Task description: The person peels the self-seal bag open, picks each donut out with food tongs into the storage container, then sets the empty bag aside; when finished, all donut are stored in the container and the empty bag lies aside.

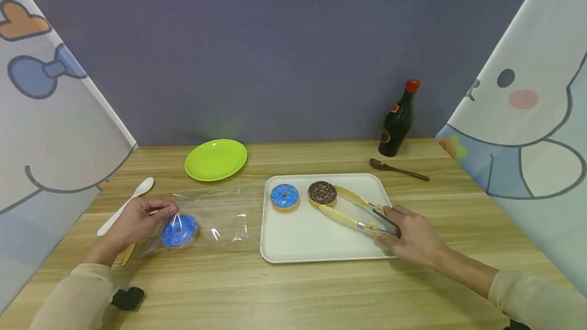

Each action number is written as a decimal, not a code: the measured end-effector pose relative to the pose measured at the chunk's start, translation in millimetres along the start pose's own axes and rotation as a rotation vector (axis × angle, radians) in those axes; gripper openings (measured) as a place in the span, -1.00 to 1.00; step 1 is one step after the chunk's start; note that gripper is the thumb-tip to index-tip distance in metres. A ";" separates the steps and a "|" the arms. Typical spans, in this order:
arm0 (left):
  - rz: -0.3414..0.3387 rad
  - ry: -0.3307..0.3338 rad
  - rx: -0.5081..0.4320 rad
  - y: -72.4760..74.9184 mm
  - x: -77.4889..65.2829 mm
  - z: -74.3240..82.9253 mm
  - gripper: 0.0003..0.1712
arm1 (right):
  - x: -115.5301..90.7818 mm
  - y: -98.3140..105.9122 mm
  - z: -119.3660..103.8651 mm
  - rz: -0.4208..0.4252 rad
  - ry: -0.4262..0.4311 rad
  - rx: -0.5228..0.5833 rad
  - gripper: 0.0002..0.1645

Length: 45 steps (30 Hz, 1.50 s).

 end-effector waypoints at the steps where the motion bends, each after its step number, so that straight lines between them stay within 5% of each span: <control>1: -0.001 -0.002 -0.001 -0.2 -0.1 0.2 -0.91 | -0.2 -0.1 0.2 -0.003 -0.003 0.000 -0.29; 23: 0.006 -0.017 0.009 2.0 1.0 1.5 -0.92 | -17.3 18.4 -7.4 0.109 0.062 0.085 -0.39; 33: 0.009 -0.002 0.003 2.0 0.8 0.0 -0.92 | -22.9 13.7 -29.5 0.150 0.198 0.134 -0.44; 45: 0.006 0.004 -0.008 0.8 1.1 -0.2 -0.91 | 2.2 -4.1 -64.1 0.060 0.277 0.146 -0.43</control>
Point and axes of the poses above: each hand's wrist, its own x-axis towards the middle knuckle, its own y-axis out of the back of the hand, z = x × y, the point moved 6 cm from there along x, towards the middle knuckle, and after that the axes turned 2 degrees about y, right-handed, at the moved point
